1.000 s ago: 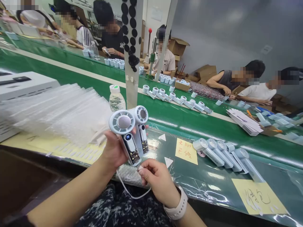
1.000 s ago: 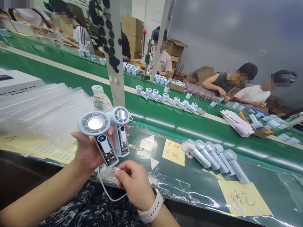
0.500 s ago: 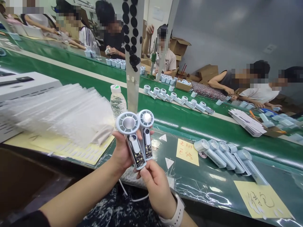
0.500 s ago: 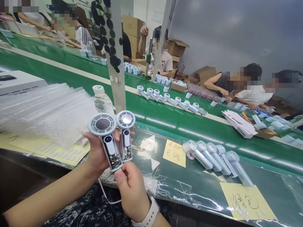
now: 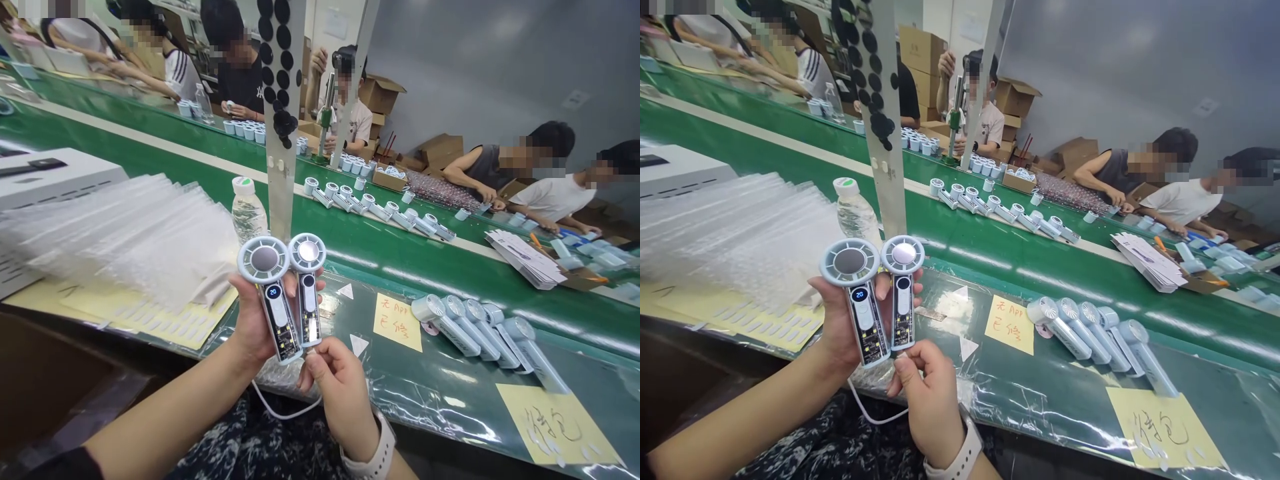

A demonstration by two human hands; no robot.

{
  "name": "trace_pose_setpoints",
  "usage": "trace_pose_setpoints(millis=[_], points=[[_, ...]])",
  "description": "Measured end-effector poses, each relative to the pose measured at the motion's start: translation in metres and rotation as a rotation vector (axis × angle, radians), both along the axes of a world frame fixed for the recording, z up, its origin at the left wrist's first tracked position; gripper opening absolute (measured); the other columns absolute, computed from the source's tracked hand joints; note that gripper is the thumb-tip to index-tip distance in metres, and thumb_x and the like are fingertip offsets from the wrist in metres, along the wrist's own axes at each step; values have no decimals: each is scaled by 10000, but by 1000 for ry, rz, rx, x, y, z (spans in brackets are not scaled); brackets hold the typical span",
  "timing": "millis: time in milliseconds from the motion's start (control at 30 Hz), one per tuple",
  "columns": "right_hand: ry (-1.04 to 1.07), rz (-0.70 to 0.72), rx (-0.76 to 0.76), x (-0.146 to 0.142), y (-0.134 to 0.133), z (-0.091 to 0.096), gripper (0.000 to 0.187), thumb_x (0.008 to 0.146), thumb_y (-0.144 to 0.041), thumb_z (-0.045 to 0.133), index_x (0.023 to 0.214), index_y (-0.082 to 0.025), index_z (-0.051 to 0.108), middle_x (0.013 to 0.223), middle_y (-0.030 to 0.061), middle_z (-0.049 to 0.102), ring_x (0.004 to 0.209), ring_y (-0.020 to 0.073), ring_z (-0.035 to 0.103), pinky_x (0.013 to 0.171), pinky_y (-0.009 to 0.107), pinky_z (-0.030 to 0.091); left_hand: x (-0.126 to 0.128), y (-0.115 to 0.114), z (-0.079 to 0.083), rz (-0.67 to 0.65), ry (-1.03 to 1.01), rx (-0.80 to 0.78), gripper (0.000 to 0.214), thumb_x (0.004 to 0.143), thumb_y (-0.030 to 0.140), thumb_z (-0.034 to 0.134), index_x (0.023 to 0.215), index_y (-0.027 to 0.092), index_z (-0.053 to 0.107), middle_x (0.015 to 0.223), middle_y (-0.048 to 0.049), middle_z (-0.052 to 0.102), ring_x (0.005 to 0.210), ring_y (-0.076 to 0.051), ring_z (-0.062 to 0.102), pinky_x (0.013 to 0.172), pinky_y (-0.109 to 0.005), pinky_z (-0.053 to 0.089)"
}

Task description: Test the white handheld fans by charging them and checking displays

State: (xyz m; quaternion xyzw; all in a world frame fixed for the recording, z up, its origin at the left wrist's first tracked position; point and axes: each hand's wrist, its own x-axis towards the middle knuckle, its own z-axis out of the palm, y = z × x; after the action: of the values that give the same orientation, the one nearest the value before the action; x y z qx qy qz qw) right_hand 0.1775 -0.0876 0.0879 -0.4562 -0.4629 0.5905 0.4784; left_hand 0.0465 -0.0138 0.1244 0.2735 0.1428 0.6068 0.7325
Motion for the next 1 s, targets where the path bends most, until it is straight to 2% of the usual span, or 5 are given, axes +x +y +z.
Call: trace_pose_setpoints(millis=[300, 400, 600, 767, 1000], points=[[168, -150, -133, -11, 7, -9, 597, 743, -797, 681, 677, -240, 475, 403, -72, 474, 362, 132, 484, 433, 253, 392, 9, 8, -10, 41, 59, 95, 707, 546, 860, 731, 638, 159, 715, 979, -92, 781, 826, -218, 751, 717, -273, 627], [17, -100, -59, -2, 12, -10, 539, 838, -747, 617, 727, -228, 526, 529, -34, 554, 517, 153, 557, 577, 287, 464, 11, 14, -14, 60, 49, 64, 702, 548, 853, 739, 623, 157, 697, 969, -93, 782, 823, -214, 748, 738, -273, 624], [-220, 90, 260, 8, 8, -3, 338, 938, -492, 582, 749, -212, 564, 1113, 91, 635, 1038, 225, 613, 918, 344, 460, 12, 23, -10, 144, 41, -46, 672, 492, 819, 802, 616, 168, 687, 988, -92, 760, 841, -231, 721, 712, -295, 625], [-181, 114, 96, 2, 7, 1, 227, 903, -367, 583, 724, -227, 589, 596, -12, 633, 600, 168, 592, 649, 285, 441, 12, 21, -10, 6, 46, -35, 680, 525, 835, 772, 608, 164, 691, 1031, -108, 757, 844, -239, 715, 704, -307, 615], [-42, 34, -54, 1, 7, -5, 381, 855, -549, 662, 711, -207, 573, 503, -27, 586, 501, 132, 521, 573, 262, 396, 10, 20, -19, 16, 92, 42, 699, 583, 868, 705, 620, 170, 697, 956, -81, 756, 812, -203, 708, 752, -284, 605]])
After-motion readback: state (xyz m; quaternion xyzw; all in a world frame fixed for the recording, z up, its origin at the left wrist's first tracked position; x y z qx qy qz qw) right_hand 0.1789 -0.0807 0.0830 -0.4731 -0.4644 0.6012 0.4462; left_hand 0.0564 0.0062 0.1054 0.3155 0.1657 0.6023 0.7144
